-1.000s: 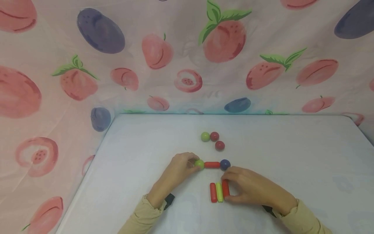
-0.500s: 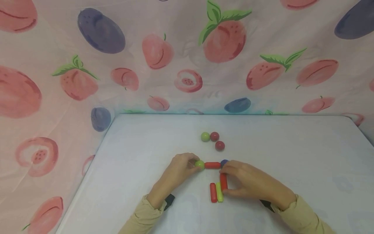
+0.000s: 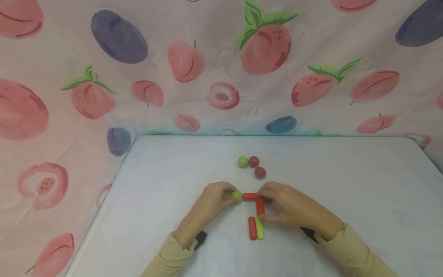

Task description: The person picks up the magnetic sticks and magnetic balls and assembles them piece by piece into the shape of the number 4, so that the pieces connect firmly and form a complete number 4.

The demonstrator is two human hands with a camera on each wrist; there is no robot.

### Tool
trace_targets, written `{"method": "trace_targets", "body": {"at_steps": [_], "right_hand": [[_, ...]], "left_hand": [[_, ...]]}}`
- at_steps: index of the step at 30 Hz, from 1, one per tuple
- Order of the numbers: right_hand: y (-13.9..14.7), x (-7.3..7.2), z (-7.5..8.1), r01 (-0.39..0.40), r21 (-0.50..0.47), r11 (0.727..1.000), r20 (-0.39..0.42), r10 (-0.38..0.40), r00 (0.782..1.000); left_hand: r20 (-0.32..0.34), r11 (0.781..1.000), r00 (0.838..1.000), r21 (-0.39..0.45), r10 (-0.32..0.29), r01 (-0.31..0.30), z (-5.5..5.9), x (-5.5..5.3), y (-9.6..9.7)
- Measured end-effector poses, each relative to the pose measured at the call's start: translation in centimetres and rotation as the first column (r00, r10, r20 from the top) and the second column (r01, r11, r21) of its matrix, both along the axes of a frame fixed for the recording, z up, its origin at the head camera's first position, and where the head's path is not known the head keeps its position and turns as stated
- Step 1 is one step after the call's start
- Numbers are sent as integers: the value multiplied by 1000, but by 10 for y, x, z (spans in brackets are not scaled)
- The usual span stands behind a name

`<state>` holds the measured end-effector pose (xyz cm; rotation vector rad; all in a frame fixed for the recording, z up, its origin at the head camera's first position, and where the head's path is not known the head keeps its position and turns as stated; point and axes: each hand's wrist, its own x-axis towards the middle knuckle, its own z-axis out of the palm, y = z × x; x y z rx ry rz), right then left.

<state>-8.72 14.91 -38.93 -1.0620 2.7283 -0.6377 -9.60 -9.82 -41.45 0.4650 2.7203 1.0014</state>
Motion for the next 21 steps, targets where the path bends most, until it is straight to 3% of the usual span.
{"method": "trace_targets", "body": {"at_steps": [9, 21], "right_hand": [[-6, -8, 2, 29, -32, 999, -14, -29, 999], [-13, -23, 0, -10, -99, 995, -77, 2, 997]], "left_hand": [[-6, 1000, 1000, 12, -7, 7, -1, 1, -1], [14, 1000, 1000, 21, -11, 10, -1, 1, 0]]}}
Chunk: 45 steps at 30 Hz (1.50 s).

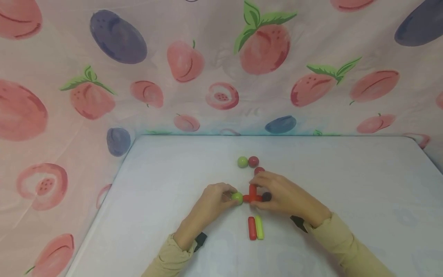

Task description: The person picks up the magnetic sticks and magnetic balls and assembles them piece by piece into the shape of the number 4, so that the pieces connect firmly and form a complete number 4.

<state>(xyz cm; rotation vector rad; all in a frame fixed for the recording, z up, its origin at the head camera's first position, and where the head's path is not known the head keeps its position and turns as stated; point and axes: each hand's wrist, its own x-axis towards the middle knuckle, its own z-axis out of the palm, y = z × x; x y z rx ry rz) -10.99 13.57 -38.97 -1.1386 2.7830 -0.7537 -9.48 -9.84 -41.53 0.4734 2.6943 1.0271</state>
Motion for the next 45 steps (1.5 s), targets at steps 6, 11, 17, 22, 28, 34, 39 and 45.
{"method": "trace_targets", "body": {"at_steps": [6, 11, 17, 22, 28, 34, 39, 45], "right_hand": [[-5, -5, 0, 13, -5, 1000, -1, -13, 1000], [-10, -9, 1, 38, 31, 999, 3, -38, 999], [-14, -15, 0, 53, 41, 998, 16, -53, 998], [-16, -20, 0, 63, 33, 997, 27, -64, 998], [-19, -23, 2, 67, 39, 997, 41, -69, 997], [-24, -25, 0, 75, 43, 996, 42, -77, 996], [-27, -26, -4, 74, 41, 996, 21, -75, 997], [-31, -27, -6, 73, 48, 996, 12, -74, 997]], "left_hand": [[5, 1000, 1000, 1, -5, 5, 1, 0, 1], [-14, 1000, 1000, -5, -4, 4, 2, 1, 1], [-23, 1000, 1000, -1, 2, -2, 3, 2, 0], [-14, 1000, 1000, -2, 3, -3, 2, 1, 0], [-5, 1000, 1000, -2, 1, -1, 2, 1, 1], [-14, 1000, 1000, 6, -3, 3, 0, 1, 1], [-8, 1000, 1000, 14, -5, 5, -1, 1, 1], [-23, 1000, 1000, 21, -8, 9, -1, 2, 1]]}}
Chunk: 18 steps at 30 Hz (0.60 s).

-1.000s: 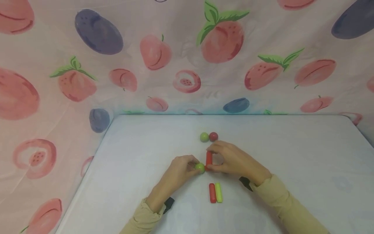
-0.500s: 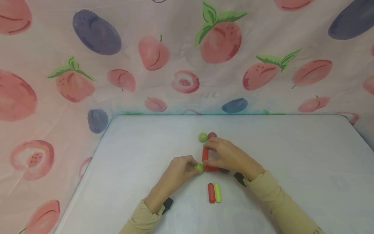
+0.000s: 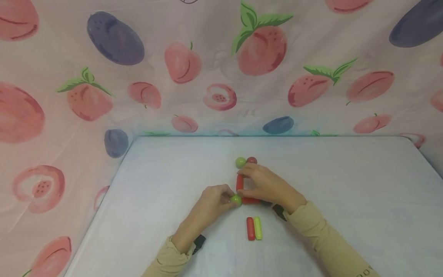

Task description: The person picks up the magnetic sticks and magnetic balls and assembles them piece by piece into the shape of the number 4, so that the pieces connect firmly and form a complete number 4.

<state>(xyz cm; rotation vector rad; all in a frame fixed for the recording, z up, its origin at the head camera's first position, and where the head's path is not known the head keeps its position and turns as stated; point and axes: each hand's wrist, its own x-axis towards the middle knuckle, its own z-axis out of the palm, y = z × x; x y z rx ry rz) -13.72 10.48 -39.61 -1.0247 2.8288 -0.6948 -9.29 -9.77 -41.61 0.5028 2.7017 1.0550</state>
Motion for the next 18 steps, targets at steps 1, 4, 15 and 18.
{"method": "trace_targets", "body": {"at_steps": [1, 4, 15, 18], "right_hand": [[0, 0, 0, 4, 2, 1000, 4, -4, 1000], [-2, 0, -2, 12, 4, 1000, 8, -13, 1000], [-8, -1, -6, 15, 12, 1000, -11, -15, 1000], [-10, -1, -7, 23, 30, 999, 11, -23, 1000]], "left_hand": [[-2, 1000, 1000, -1, -1, 1, 0, 0, 0], [-3, 1000, 1000, 4, -1, 1, 0, 0, 0], [-17, 1000, 1000, 13, -5, 6, 0, 1, 0], [-20, 1000, 1000, 13, -7, 7, -1, 1, 0]]}}
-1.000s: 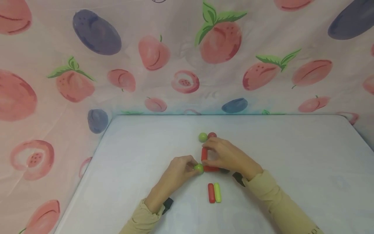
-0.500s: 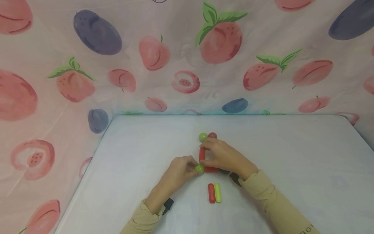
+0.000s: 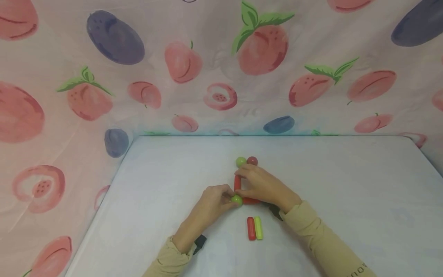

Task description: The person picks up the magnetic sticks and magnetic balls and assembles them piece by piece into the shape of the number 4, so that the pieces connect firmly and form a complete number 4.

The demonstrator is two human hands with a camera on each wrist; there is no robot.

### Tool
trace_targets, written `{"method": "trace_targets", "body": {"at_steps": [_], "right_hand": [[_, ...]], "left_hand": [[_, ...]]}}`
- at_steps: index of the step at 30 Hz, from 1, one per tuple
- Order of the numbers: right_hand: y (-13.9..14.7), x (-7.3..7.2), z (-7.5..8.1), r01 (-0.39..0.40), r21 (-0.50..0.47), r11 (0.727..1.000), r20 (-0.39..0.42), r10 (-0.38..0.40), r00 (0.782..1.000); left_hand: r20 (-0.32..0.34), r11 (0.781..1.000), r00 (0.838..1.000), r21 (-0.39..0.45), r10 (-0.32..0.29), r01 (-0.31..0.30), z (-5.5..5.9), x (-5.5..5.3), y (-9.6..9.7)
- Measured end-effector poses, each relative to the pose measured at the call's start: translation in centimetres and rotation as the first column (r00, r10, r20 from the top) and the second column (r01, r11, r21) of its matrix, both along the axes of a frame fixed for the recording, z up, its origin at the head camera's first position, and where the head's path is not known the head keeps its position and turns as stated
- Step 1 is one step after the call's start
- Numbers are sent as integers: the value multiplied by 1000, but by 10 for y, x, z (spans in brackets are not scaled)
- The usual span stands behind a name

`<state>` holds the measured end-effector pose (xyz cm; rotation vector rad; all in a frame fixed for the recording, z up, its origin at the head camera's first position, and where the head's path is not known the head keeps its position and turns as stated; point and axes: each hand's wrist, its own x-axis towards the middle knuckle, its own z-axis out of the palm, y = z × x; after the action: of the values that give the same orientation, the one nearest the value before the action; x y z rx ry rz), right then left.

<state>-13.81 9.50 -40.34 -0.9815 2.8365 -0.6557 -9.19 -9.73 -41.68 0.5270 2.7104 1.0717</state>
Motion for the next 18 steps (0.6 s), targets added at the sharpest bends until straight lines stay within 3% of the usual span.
{"method": "trace_targets", "body": {"at_steps": [18], "right_hand": [[1, 0, -5, -26, 14, 1000, -6, 26, 1000]], "left_hand": [[-30, 1000, 999, 10, -22, 22, -2, -1, -1]]}}
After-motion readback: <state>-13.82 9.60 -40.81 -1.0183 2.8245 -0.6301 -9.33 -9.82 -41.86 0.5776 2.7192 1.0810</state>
